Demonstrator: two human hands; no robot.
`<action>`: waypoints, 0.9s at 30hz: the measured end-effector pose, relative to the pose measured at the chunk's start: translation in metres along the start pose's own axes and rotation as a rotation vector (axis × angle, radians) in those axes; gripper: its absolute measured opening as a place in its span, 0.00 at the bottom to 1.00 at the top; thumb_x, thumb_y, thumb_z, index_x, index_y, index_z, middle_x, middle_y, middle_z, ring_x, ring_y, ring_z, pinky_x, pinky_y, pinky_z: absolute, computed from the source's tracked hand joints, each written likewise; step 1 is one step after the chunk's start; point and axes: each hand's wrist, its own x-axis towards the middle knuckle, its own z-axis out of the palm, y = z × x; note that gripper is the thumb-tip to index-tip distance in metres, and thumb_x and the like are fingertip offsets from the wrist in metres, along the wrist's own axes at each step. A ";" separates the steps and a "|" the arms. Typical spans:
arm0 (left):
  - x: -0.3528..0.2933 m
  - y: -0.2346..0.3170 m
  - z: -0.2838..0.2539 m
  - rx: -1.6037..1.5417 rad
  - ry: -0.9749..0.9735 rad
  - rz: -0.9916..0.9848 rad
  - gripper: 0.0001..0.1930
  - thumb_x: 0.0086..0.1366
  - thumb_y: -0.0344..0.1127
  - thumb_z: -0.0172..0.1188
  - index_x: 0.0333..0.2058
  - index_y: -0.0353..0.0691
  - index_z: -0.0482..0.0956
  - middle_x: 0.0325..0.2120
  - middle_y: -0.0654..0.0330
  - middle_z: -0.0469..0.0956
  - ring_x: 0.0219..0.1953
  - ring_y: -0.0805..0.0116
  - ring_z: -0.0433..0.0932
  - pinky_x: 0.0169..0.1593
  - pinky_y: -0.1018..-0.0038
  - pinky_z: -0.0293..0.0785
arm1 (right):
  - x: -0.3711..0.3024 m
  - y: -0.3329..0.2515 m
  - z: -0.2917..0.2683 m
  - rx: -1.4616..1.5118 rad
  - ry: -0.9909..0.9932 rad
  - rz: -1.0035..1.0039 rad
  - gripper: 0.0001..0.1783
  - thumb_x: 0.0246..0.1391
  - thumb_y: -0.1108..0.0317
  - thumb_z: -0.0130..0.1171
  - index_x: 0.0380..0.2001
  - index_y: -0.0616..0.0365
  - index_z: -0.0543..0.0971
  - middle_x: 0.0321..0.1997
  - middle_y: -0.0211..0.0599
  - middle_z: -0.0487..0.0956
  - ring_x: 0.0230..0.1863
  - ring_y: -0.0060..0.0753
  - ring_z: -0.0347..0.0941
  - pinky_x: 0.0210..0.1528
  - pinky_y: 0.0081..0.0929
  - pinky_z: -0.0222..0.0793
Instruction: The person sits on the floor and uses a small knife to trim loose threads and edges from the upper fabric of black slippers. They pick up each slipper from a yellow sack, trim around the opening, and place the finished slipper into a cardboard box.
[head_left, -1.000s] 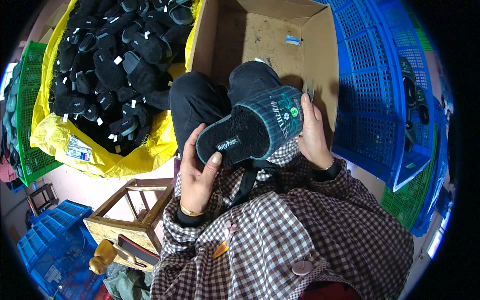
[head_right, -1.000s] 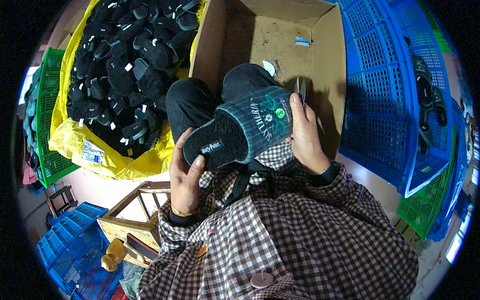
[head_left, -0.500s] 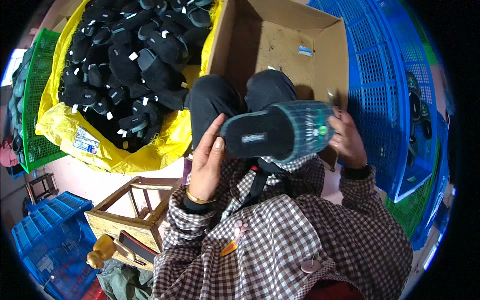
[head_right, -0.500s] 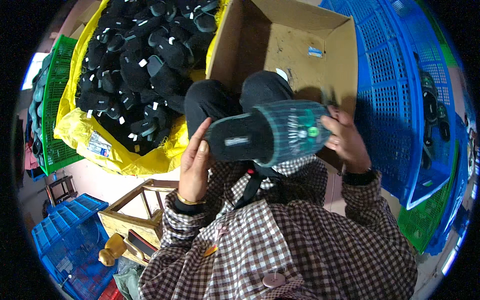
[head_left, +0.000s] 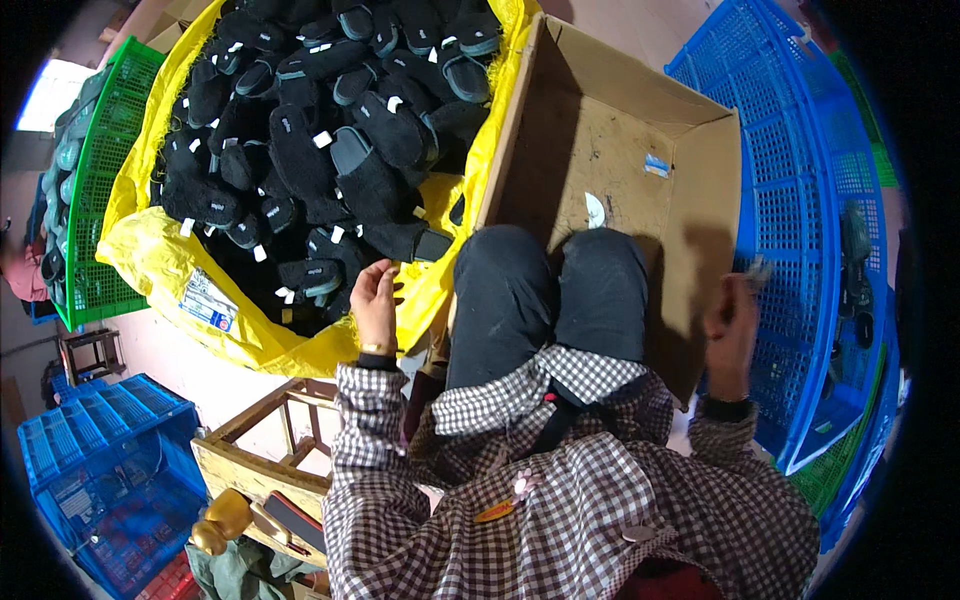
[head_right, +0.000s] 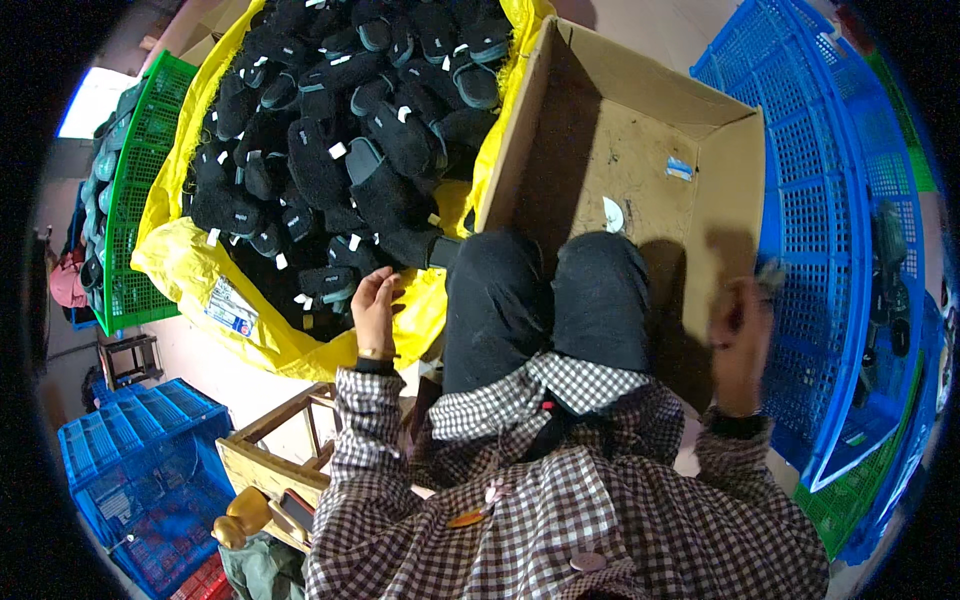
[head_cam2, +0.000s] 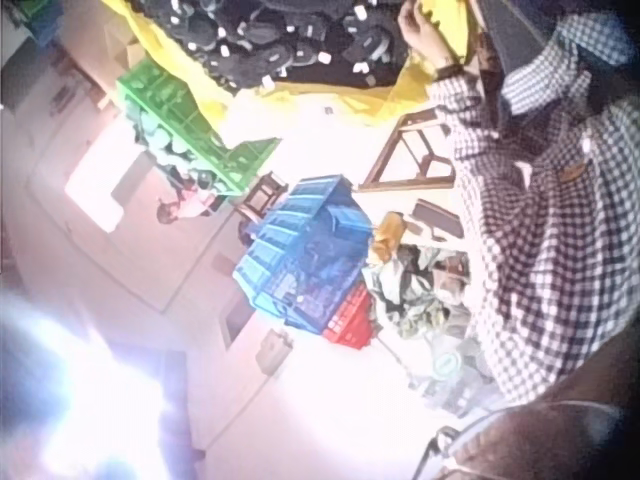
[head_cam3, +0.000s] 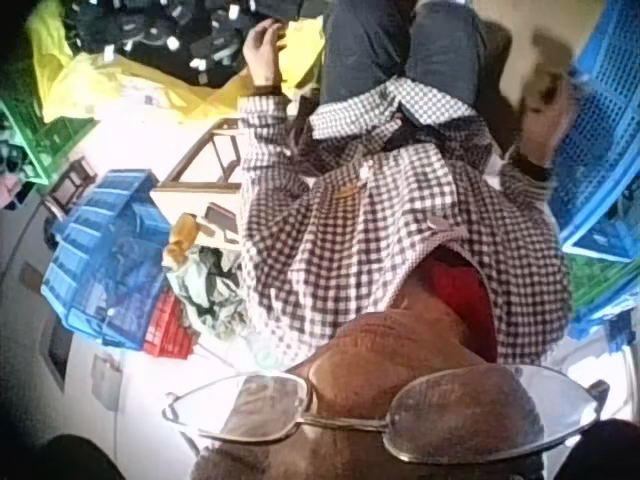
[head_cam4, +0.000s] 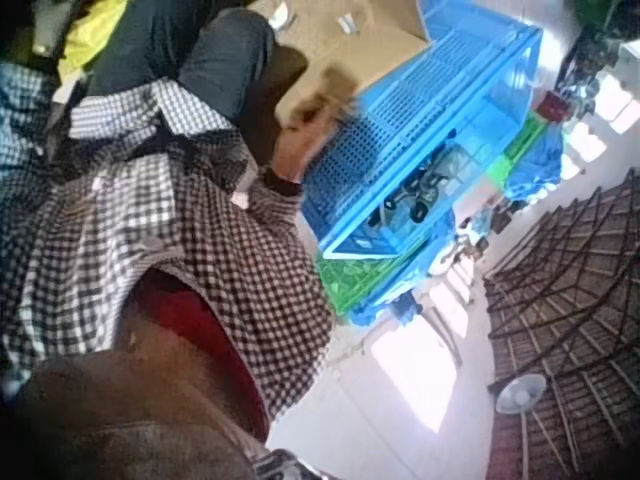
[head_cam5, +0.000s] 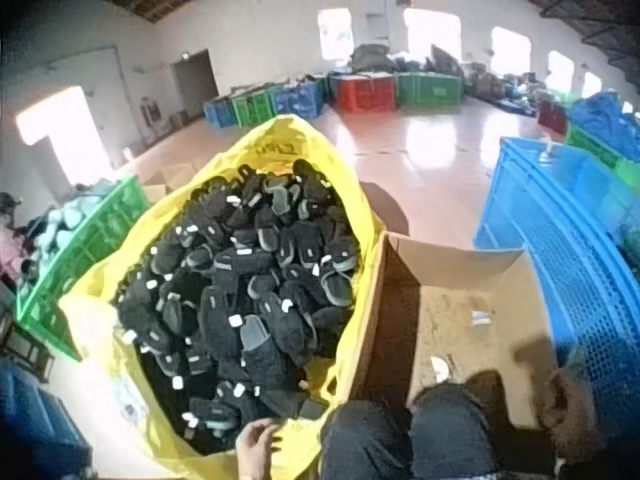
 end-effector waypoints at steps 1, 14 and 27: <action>0.019 -0.009 -0.001 0.196 0.027 0.186 0.12 0.67 0.31 0.54 0.46 0.33 0.74 0.37 0.57 0.79 0.36 0.69 0.79 0.38 0.77 0.75 | -0.012 0.000 0.016 0.014 -0.120 -0.064 0.17 0.68 0.57 0.43 0.33 0.57 0.74 0.17 0.23 0.69 0.15 0.14 0.53 0.18 0.17 0.50; 0.189 0.034 0.035 1.603 -0.044 0.258 0.45 0.45 0.45 0.75 0.59 0.35 0.62 0.56 0.50 0.67 0.59 0.53 0.64 0.63 0.64 0.59 | -0.050 0.026 0.098 -0.362 -0.290 -0.414 0.09 0.61 0.72 0.53 0.27 0.66 0.73 0.25 0.39 0.77 0.20 0.22 0.71 0.25 0.21 0.69; 0.023 0.086 -0.011 -0.102 0.135 0.105 0.15 0.63 0.33 0.62 0.23 0.47 0.64 0.17 0.74 0.59 0.19 0.83 0.57 0.25 0.83 0.54 | -0.047 -0.005 0.096 -0.148 -0.417 -0.184 0.09 0.63 0.72 0.49 0.39 0.66 0.77 0.26 0.30 0.78 0.26 0.17 0.72 0.33 0.16 0.67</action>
